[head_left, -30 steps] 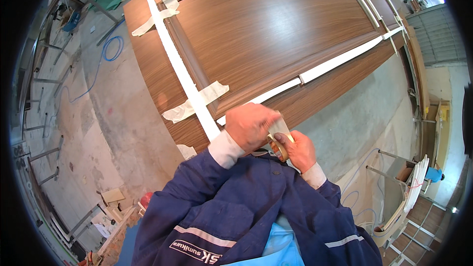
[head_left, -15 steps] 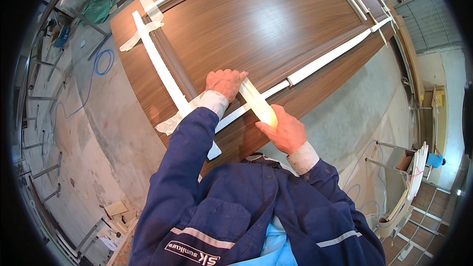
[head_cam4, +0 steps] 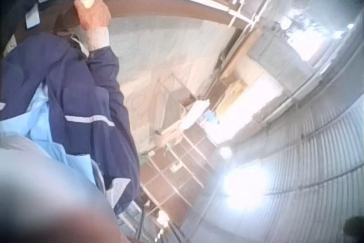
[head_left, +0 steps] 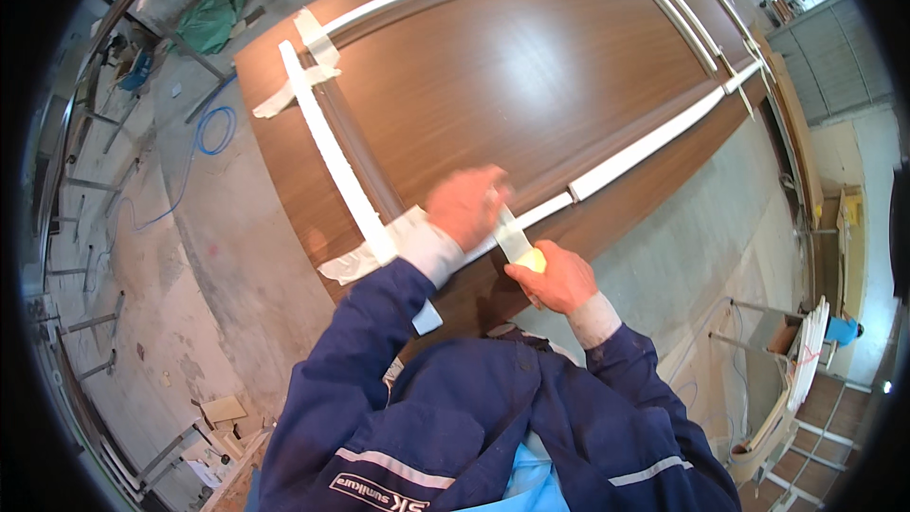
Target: The person applies masking tape across a large wooden panel in a grid pattern, then uses a utility knife to cut a long wooden trim piece on a workbench. The taped panel is left on the table while the trim is trimmed to length.
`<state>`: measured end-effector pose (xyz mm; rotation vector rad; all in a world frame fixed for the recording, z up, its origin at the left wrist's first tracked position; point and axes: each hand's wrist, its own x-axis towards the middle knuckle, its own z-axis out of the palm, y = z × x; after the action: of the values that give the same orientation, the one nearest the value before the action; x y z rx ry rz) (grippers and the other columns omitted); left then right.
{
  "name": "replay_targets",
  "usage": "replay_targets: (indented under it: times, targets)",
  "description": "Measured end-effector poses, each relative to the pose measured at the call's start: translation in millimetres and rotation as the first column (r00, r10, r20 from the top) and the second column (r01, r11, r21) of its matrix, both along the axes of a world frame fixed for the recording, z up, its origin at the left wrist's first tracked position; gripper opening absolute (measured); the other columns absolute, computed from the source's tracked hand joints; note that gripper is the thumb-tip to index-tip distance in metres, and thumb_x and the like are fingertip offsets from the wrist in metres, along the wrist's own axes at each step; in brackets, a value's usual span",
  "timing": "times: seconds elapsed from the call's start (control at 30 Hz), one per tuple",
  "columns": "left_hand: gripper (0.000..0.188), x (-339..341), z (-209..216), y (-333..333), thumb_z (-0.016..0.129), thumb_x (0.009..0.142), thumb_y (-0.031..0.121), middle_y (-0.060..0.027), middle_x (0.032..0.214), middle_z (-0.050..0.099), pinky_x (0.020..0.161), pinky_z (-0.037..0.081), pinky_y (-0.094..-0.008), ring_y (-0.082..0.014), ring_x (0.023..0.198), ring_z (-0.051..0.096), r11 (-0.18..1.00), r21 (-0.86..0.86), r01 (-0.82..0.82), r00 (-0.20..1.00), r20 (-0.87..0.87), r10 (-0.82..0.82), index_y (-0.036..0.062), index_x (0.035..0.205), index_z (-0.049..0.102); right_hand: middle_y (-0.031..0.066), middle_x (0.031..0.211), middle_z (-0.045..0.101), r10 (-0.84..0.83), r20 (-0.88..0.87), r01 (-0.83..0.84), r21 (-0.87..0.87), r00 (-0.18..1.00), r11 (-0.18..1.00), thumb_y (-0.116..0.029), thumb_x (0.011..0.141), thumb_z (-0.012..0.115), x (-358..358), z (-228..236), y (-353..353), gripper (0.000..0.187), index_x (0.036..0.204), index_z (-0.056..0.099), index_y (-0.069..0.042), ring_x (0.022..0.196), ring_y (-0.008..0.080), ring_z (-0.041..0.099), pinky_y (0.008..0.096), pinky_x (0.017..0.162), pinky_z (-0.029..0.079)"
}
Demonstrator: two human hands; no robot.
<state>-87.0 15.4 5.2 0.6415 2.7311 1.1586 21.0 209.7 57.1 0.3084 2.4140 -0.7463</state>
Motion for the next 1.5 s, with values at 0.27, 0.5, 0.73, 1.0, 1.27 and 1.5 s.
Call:
replay_targets:
  times: [0.27, 0.5, 0.73, 1.0, 1.27, 1.5]
  targets:
    - [0.067, 64, -46, 19, 0.048, 0.108, 0.044, -0.0263, 0.163, 0.037, 0.128, 0.023, -0.0490, -0.0387, 0.155, 0.031, 0.958, -0.226, 0.179, 0.969, -0.125, -0.211, -0.0034, 0.155, 0.039, 0.0236, 0.104, 0.076, -0.352, -0.161, 0.264, -0.403, 0.922, 0.876, -0.055, 0.097, 0.067, 30, -29, 11, 0.059, 0.117, 0.070, 0.001, 0.102, 0.0413, 0.072, 0.0486, 0.087, 0.055]
    - [0.070, 64, -52, 24, 0.051, 0.106, 0.046, -0.0216, 0.166, 0.036, 0.129, 0.021, -0.0491, -0.0352, 0.157, 0.028, 0.936, -0.312, 0.162, 0.976, -0.087, -0.198, 0.0011, 0.158, 0.038, 0.0222, 0.104, 0.076, 0.010, 0.085, -0.028, 0.208, 0.996, 0.978, -0.067, 0.098, 0.053, 26, -5, 10, 0.069, 0.107, 0.075, -0.002, 0.100, 0.0423, 0.072, 0.0521, 0.084, 0.056]
    - [0.079, 63, -43, 28, 0.057, 0.102, 0.050, -0.0218, 0.168, 0.031, 0.129, 0.018, -0.0494, -0.0364, 0.159, 0.024, 0.909, -0.377, 0.180, 0.980, -0.013, -0.199, 0.0015, 0.161, 0.033, 0.0244, 0.129, 0.070, -0.104, 0.341, 0.040, 0.192, 0.934, 0.981, -0.060, 0.101, 0.047, 14, -2, 16, 0.068, 0.120, 0.075, -0.001, 0.122, 0.0420, 0.066, 0.0495, 0.103, 0.050]
    - [0.096, 67, -45, 28, 0.055, 0.099, 0.064, -0.0230, 0.170, 0.027, 0.130, 0.017, -0.0480, -0.0362, 0.160, 0.020, 0.914, -0.372, 0.163, 0.978, -0.060, -0.198, -0.0023, 0.162, 0.027, 0.0319, 0.124, 0.067, -0.069, 0.383, 0.058, 0.040, 0.921, 0.998, -0.038, 0.094, 0.049, 4, -53, 36, 0.053, 0.115, 0.073, 0.005, 0.121, 0.0468, 0.064, 0.0491, 0.104, 0.050]
    - [0.095, 65, -48, 29, 0.061, 0.098, 0.058, -0.0206, 0.171, 0.023, 0.131, 0.012, -0.0487, -0.0351, 0.161, 0.016, 0.932, -0.310, 0.190, 0.981, 0.019, -0.194, 0.0003, 0.163, 0.024, 0.0232, 0.124, 0.072, 0.124, 0.519, -0.199, 0.091, 0.845, 0.976, -0.027, 0.091, 0.057, -32, -53, 32, 0.040, 0.114, 0.077, -0.002, 0.119, 0.0409, 0.067, 0.0471, 0.098, 0.053]
    - [0.094, 65, -56, 29, 0.065, 0.097, 0.053, -0.0201, 0.171, 0.025, 0.131, 0.013, -0.0493, -0.0337, 0.161, 0.017, 0.954, -0.247, 0.173, 0.984, -0.002, -0.179, 0.0013, 0.163, 0.024, 0.0212, 0.113, 0.076, -0.001, 0.552, -0.071, 0.108, 0.834, 0.992, -0.029, 0.090, 0.061, -36, -72, 38, 0.034, 0.103, 0.079, -0.003, 0.100, 0.0380, 0.074, 0.0483, 0.085, 0.056]
